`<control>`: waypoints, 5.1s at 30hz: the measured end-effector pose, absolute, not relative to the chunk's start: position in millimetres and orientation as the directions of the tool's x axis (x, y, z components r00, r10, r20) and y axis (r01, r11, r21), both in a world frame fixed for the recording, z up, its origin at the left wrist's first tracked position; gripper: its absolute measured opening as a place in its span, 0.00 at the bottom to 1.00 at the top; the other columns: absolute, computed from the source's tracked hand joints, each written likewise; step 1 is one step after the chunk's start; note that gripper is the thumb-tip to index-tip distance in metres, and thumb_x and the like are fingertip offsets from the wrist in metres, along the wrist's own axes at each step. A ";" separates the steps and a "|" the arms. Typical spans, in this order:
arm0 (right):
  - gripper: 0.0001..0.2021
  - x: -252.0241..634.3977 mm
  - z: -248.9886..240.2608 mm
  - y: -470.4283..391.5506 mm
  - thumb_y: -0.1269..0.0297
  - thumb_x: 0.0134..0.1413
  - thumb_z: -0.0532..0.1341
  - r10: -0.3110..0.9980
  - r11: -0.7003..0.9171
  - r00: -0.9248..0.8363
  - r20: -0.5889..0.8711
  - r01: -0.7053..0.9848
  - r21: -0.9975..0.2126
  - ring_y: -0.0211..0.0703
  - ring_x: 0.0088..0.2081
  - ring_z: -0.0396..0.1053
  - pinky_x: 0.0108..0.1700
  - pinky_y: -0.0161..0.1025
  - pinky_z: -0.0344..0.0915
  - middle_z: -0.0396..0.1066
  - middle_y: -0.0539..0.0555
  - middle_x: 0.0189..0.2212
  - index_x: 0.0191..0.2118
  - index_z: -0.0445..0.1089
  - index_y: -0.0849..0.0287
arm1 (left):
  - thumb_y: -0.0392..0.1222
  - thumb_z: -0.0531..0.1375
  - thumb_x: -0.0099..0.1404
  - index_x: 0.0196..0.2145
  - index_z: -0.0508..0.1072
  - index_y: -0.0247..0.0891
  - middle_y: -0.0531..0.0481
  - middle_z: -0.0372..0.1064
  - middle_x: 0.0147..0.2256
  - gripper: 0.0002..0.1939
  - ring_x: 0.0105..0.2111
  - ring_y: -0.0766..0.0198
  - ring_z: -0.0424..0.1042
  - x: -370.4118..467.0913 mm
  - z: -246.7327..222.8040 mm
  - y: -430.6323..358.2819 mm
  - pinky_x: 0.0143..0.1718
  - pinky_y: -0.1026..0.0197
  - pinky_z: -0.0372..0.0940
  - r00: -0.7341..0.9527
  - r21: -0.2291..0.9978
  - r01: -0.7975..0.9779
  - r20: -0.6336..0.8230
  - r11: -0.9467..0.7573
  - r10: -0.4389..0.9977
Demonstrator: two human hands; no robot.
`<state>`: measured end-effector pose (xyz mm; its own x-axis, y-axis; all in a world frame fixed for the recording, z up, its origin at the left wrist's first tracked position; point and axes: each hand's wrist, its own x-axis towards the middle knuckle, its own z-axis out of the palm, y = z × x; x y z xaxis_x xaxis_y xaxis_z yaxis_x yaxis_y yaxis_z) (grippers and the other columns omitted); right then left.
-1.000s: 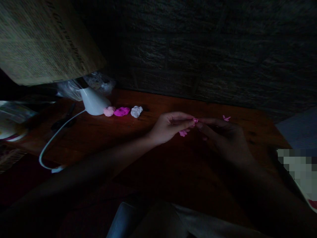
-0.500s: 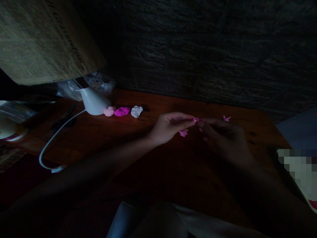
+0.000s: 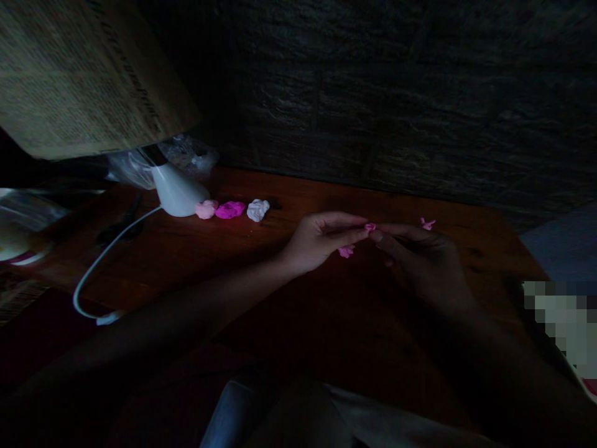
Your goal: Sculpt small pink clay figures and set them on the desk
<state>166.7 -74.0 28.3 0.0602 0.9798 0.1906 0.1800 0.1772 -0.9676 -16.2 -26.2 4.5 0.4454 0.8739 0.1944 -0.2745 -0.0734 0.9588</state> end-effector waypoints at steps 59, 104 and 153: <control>0.06 163.2 22.1 -87.2 0.58 0.62 0.68 0.881 0.422 0.006 0.474 0.446 -0.790 0.40 0.28 0.73 0.31 0.39 0.71 0.80 0.52 0.36 0.42 0.83 0.49 | 0.47 0.71 0.61 0.43 0.82 0.37 0.45 0.83 0.42 0.15 0.39 0.61 0.83 -16.1 1.7 -34.3 0.45 0.60 0.78 0.214 0.874 -0.055 0.483 -0.483 0.849; 0.14 168.3 23.4 -81.0 0.49 0.62 0.67 0.917 0.362 0.006 0.398 0.402 -0.841 0.38 0.23 0.71 0.24 0.34 0.65 0.76 0.50 0.26 0.38 0.78 0.56 | 0.48 0.71 0.61 0.41 0.80 0.31 0.46 0.80 0.38 0.17 0.30 0.69 0.75 -12.4 5.4 -31.9 0.32 0.66 0.72 0.419 0.943 -0.265 0.301 -0.202 0.857; 0.20 173.5 28.6 -70.6 0.42 0.51 0.71 0.989 0.129 0.035 0.143 0.263 -0.956 0.39 0.26 0.68 0.29 0.37 0.66 0.75 0.51 0.25 0.33 0.80 0.56 | 0.53 0.72 0.58 0.42 0.80 0.32 0.46 0.78 0.39 0.22 0.31 0.68 0.75 -13.4 4.9 -27.2 0.32 0.63 0.74 0.398 0.951 -0.308 0.144 -0.016 0.906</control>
